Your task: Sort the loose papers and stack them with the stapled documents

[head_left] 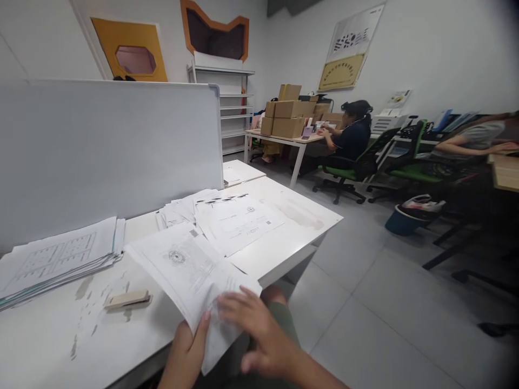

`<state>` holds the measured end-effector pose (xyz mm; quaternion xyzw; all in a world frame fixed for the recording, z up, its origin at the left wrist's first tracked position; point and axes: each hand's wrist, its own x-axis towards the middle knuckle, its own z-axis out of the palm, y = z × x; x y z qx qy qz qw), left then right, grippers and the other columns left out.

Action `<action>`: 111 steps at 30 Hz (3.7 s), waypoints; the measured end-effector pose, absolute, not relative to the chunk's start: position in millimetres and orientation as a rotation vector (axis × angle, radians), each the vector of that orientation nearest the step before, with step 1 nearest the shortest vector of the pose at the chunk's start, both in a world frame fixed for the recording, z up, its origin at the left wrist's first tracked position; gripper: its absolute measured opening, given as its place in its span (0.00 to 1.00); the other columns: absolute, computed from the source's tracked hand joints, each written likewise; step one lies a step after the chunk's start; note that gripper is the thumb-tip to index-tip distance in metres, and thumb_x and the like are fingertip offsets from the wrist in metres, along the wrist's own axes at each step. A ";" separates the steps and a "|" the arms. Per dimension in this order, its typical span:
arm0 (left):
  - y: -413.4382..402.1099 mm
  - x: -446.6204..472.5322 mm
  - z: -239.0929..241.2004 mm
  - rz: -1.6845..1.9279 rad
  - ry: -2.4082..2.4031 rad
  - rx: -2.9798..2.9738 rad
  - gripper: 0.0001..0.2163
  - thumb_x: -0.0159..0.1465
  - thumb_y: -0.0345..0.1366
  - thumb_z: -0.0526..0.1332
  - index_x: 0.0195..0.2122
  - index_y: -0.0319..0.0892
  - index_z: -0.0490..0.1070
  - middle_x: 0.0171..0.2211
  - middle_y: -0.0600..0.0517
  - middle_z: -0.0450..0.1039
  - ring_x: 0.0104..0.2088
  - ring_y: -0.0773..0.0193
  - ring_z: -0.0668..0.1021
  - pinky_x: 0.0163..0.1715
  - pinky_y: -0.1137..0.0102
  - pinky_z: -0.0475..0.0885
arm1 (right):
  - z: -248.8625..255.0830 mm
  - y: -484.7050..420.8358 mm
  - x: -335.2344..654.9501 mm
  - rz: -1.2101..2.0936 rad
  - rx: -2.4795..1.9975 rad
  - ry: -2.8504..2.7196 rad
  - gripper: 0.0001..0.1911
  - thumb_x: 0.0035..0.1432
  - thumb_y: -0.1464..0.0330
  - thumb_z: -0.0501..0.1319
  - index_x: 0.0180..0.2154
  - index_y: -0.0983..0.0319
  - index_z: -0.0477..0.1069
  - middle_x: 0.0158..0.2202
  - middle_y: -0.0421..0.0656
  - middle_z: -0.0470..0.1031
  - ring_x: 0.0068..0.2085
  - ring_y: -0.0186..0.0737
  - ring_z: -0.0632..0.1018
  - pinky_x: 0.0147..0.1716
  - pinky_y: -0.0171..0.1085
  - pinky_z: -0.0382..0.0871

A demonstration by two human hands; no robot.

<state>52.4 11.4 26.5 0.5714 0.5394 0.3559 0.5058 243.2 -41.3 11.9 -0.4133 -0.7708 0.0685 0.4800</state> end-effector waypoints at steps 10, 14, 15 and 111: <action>50.1 16.7 75.9 0.962 1.339 1.844 0.22 0.48 0.54 0.67 0.37 0.42 0.79 0.40 0.44 0.80 0.48 0.42 0.77 0.51 0.56 0.72 | 72.6 86.5 282.1 1.004 -0.901 -1.142 0.25 0.57 0.55 0.61 0.53 0.61 0.69 0.52 0.50 0.75 0.51 0.51 0.76 0.50 0.48 0.72; 58.0 -1.0 51.4 1.095 1.464 1.795 0.24 0.47 0.58 0.65 0.33 0.42 0.79 0.39 0.42 0.80 0.46 0.42 0.78 0.48 0.56 0.74 | 78.9 85.8 263.8 0.854 -0.730 -0.923 0.17 0.55 0.59 0.65 0.45 0.59 0.72 0.43 0.45 0.78 0.44 0.47 0.78 0.46 0.46 0.73; 57.6 -4.3 44.6 1.087 1.477 1.782 0.24 0.47 0.58 0.65 0.33 0.41 0.78 0.39 0.41 0.80 0.46 0.41 0.79 0.48 0.55 0.74 | 78.0 82.7 259.9 0.806 -0.724 -0.905 0.17 0.55 0.59 0.65 0.44 0.59 0.72 0.43 0.45 0.78 0.45 0.47 0.78 0.46 0.46 0.73; 63.4 -63.3 16.4 0.426 1.733 2.444 0.26 0.66 0.33 0.45 0.66 0.35 0.55 0.67 0.40 0.53 0.67 0.52 0.55 0.66 0.53 0.50 | 10.0 -10.0 160.7 1.590 -1.026 -0.533 0.30 0.36 0.52 0.74 0.38 0.66 0.78 0.37 0.52 0.81 0.43 0.59 0.80 0.42 0.49 0.74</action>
